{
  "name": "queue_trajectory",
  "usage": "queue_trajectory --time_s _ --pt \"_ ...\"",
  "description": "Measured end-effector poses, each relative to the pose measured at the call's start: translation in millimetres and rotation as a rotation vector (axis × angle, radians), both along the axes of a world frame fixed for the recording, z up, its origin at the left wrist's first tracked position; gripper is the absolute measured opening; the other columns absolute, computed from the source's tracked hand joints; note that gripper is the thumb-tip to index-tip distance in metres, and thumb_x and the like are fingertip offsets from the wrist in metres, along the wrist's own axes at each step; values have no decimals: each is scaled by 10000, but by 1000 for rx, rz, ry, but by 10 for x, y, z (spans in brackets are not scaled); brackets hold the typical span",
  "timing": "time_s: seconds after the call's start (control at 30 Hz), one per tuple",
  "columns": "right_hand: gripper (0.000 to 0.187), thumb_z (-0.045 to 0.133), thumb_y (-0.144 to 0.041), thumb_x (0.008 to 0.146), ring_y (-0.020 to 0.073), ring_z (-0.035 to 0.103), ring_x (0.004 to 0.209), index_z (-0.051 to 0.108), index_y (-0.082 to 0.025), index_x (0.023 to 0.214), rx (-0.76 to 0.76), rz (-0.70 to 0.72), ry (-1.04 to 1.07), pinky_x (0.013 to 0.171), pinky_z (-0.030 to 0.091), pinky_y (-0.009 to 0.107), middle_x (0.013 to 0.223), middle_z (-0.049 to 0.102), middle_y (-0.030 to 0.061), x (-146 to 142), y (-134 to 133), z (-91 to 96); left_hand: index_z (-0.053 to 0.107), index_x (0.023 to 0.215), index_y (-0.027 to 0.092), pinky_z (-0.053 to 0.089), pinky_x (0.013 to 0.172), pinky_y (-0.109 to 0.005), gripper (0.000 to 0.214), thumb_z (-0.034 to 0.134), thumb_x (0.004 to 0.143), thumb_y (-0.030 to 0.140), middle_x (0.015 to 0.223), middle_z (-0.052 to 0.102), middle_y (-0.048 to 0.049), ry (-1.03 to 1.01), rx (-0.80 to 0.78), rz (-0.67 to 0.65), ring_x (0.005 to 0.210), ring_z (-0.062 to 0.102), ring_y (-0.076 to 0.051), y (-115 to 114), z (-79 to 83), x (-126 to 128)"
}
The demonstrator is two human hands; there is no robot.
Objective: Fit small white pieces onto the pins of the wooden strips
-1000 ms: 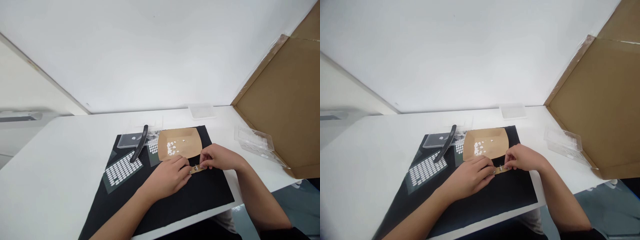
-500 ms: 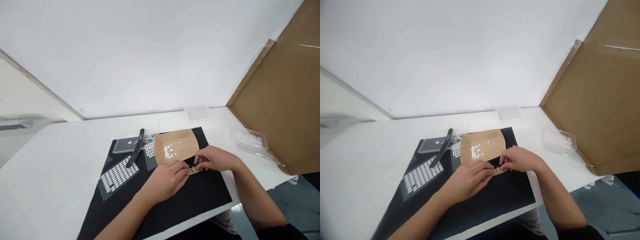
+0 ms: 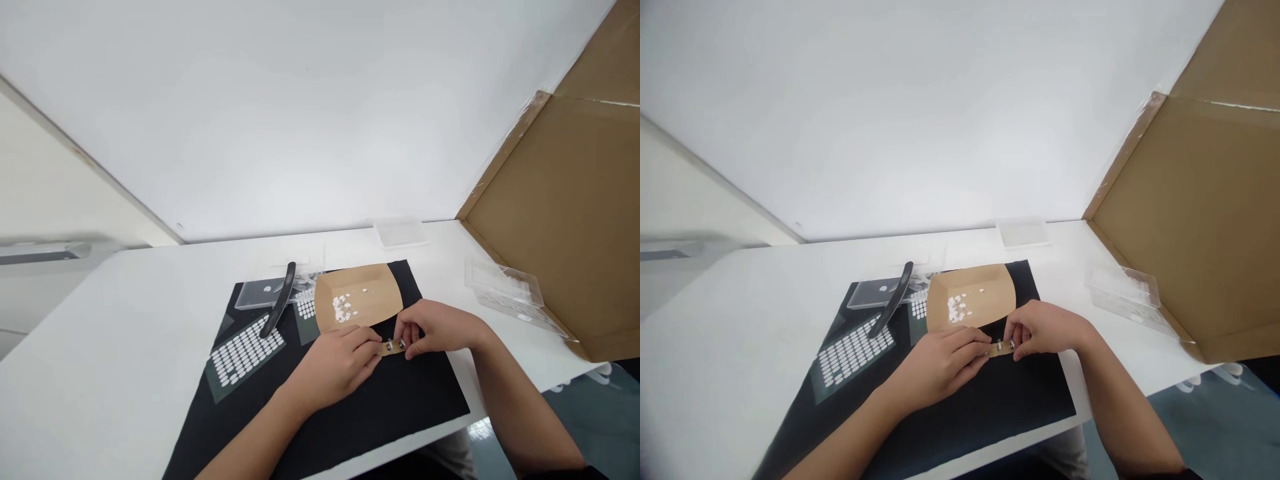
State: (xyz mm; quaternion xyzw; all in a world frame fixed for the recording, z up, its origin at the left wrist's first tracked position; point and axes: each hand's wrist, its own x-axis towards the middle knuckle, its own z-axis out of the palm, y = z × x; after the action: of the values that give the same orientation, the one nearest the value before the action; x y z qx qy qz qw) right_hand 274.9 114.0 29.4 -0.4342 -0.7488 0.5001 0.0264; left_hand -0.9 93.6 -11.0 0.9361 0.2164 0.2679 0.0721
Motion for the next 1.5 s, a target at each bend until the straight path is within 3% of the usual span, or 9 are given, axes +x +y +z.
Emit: queue_trajectory --time_s 0.63,0.87,1.5 --pt "197 823 -277 839 182 770 813 765 -227 1020 62 -10 -71 701 541 259 868 809 -11 -54 -35 56 708 1044 185 629 787 -333 156 572 1065 257 1085 758 -81 40 -9 -10 930 753 -204 5 23 -7" --pt "206 816 -289 844 194 774 838 769 -223 1033 45 7 -45 715 550 265 896 815 5 -46 -37 51 706 1062 186 618 718 -299 149 573 1067 253 1085 769 -63 28 -29 1 859 768 -182 -8 8 -6" --pt "192 800 -301 858 194 771 828 761 -219 1027 46 17 -33 719 548 269 887 809 9 -58 -33 39 706 1041 186 613 726 -287 155 573 1070 260 1076 768 -50 59 -45 12 857 766 -169 -11 13 -1"
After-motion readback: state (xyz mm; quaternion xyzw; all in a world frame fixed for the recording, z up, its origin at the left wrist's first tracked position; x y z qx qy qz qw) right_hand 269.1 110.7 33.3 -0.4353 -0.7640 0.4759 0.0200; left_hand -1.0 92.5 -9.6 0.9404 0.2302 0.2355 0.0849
